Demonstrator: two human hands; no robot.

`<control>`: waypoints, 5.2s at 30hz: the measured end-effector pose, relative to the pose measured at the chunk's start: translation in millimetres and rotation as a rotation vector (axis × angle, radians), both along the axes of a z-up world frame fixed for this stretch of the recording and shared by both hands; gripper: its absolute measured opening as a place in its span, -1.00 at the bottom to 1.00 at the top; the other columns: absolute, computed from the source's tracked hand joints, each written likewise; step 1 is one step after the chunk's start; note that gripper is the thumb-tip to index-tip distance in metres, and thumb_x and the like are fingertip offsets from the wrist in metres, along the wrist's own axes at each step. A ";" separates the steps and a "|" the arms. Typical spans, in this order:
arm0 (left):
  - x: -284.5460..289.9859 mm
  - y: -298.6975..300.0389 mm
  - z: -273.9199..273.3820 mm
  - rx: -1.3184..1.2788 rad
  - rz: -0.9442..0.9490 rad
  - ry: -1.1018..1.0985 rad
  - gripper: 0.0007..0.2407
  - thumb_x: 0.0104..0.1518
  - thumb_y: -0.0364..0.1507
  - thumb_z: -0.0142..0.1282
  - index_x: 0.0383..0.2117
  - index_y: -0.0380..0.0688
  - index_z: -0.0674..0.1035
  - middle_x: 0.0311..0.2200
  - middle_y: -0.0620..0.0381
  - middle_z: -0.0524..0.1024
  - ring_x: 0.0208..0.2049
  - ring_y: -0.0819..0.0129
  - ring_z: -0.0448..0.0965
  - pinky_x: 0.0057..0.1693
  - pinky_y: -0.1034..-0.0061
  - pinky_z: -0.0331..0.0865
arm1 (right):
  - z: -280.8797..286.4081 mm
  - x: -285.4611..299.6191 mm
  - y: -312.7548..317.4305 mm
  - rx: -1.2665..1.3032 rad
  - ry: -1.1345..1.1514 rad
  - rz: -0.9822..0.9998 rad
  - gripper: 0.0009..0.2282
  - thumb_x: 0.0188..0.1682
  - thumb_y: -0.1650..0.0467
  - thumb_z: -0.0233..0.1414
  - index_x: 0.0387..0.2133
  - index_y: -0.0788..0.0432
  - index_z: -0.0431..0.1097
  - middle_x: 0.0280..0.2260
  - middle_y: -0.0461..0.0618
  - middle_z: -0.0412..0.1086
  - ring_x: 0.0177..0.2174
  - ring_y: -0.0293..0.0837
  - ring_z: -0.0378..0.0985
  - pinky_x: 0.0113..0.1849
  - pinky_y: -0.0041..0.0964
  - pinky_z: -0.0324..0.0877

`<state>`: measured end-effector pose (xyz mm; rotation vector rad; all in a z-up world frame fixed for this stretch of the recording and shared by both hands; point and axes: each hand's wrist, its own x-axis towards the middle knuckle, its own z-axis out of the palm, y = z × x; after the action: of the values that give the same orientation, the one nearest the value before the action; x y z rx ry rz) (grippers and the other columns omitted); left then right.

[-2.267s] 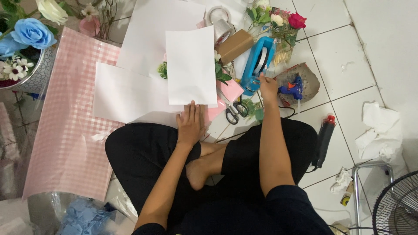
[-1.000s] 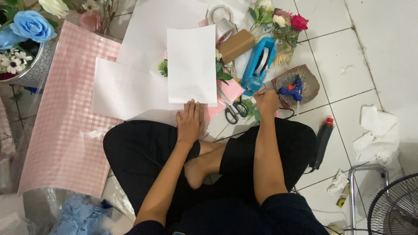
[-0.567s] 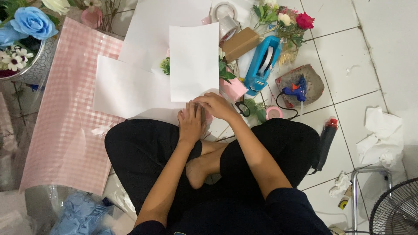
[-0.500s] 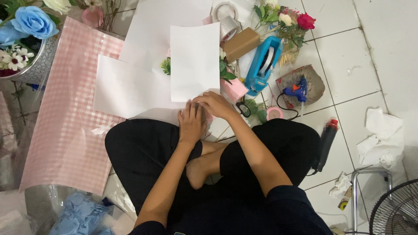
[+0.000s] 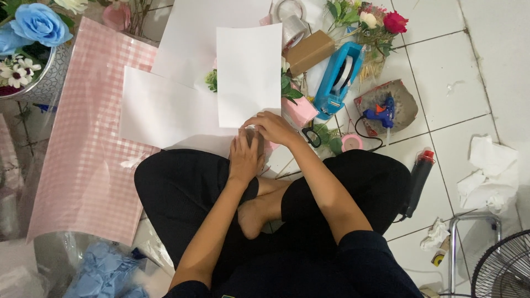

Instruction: The person wraps a small bouquet of artificial flowers using white and pink checkered paper. They fold the paper around the stems, secure it with tape, and adjust the layers to create a finished presentation.

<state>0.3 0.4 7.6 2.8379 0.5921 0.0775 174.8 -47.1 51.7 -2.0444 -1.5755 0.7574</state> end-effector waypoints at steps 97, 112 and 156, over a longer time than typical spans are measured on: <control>39.6 1.6 129.9 -0.995 0.025 -0.775 -0.29 -0.04 -0.55 0.08 0.38 -0.01 0.16 0.37 -0.07 0.08 0.39 -0.07 0.04 0.37 -0.14 0.06 | 116.1 -79.5 -41.4 0.641 0.851 -0.833 -0.29 0.13 0.25 -0.02 0.39 0.36 -0.30 0.38 0.45 -0.42 0.35 0.33 -0.39 0.30 0.20 -0.30; 25.8 8.8 -27.3 -1.561 0.972 -0.513 -0.57 0.22 -0.43 -0.05 0.23 -0.26 0.32 0.03 -0.20 0.37 0.04 -0.01 0.41 0.10 0.02 0.38 | -13.2 -95.0 -34.1 -0.138 -0.189 -0.602 -0.24 -0.06 0.12 0.13 0.41 -0.11 -0.10 0.10 0.26 0.08 0.03 0.28 0.29 -0.10 0.10 0.33; 39.2 20.5 -32.7 -1.111 1.067 -0.661 -0.78 0.25 -0.55 -0.06 -0.12 -0.11 0.67 -0.17 -0.08 0.62 -0.09 0.20 0.57 0.05 0.31 0.45 | -24.8 -91.3 -30.8 -0.069 -0.015 -0.701 -0.16 -0.25 0.21 0.27 0.36 -0.01 0.03 0.04 0.22 0.12 0.07 0.31 0.28 0.00 0.12 0.31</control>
<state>39.5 20.9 -25.0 1.1254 1.3248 0.6006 83.4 -77.9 26.9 -2.4211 -0.7367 0.5228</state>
